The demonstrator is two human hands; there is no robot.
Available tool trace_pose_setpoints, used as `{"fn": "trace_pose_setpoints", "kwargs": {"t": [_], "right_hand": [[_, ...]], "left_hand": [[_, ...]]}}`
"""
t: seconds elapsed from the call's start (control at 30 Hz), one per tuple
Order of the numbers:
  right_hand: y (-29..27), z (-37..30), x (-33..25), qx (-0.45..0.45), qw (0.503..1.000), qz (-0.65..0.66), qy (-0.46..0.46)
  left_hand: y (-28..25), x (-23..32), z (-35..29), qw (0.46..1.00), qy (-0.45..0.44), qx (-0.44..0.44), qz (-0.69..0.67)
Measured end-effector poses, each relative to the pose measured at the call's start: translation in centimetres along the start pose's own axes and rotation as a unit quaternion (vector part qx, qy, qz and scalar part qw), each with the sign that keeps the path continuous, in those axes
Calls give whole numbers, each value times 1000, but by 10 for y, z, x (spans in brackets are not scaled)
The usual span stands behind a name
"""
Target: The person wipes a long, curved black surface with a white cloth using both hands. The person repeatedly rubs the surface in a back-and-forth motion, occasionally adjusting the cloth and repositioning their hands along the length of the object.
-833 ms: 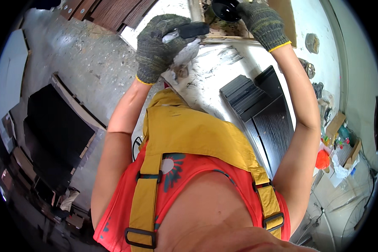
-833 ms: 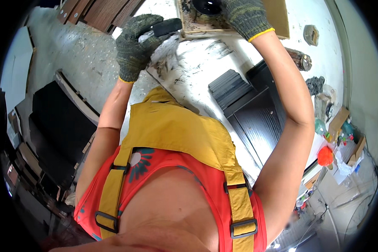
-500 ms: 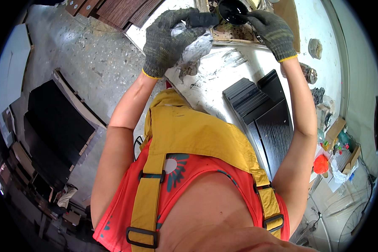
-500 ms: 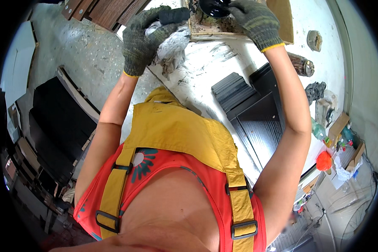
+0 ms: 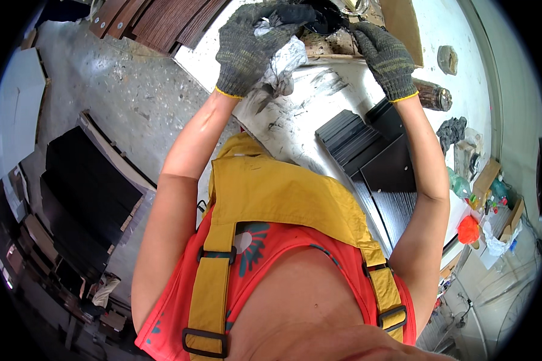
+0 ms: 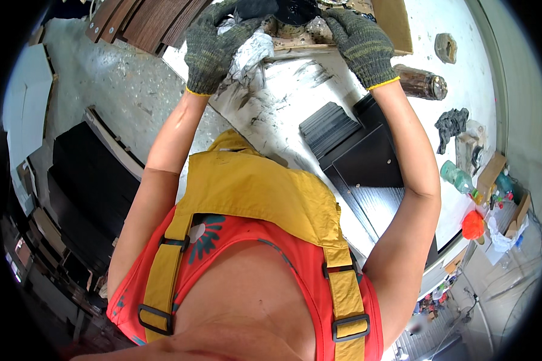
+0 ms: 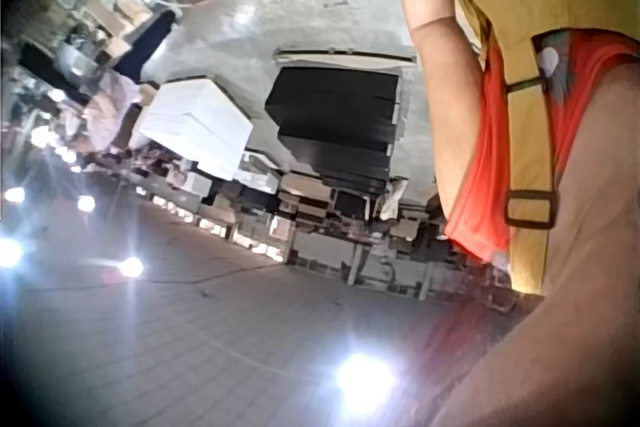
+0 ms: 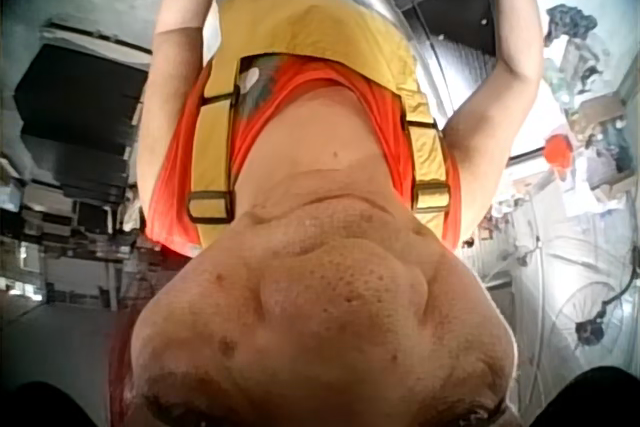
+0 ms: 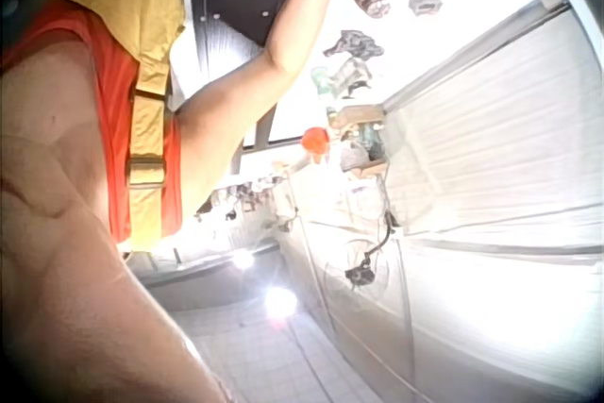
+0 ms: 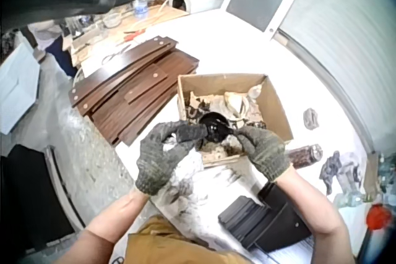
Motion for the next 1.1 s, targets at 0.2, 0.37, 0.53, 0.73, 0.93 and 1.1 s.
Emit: {"fn": "trace_pose_setpoints", "kwargs": {"t": [0.2, 0.37, 0.53, 0.73, 0.93, 1.1], "right_hand": [[-17, -3, -2, -48, 962, 238, 122], [-35, -11, -24, -79, 876, 417, 229], [-39, -7, -49, -93, 895, 389, 199], [-33, -11, -33, -78, 882, 410, 218], [-37, -5, -53, -13, 940, 341, 6], [-42, -11, -34, -79, 888, 396, 219]], "left_hand": [[4, 12, 8, 999, 13, -25, 45], [9, 10, 4, 1000, 17, -3, 1], [8, 14, 4, 999, 27, 14, 19], [4, 19, 2, 999, 26, 8, 24], [6, 24, 2, 998, 52, 27, 8], [7, 25, 1, 1000, -17, 15, 0]]}}
Point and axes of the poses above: each hand's wrist, its own z-axis towards the middle knuckle, its own y-axis out of the palm, x = y × z, the point moved 5 cm from there along z, towards the middle knuckle, and after that the axes turned 1 degree about y, right-handed, at the moved point
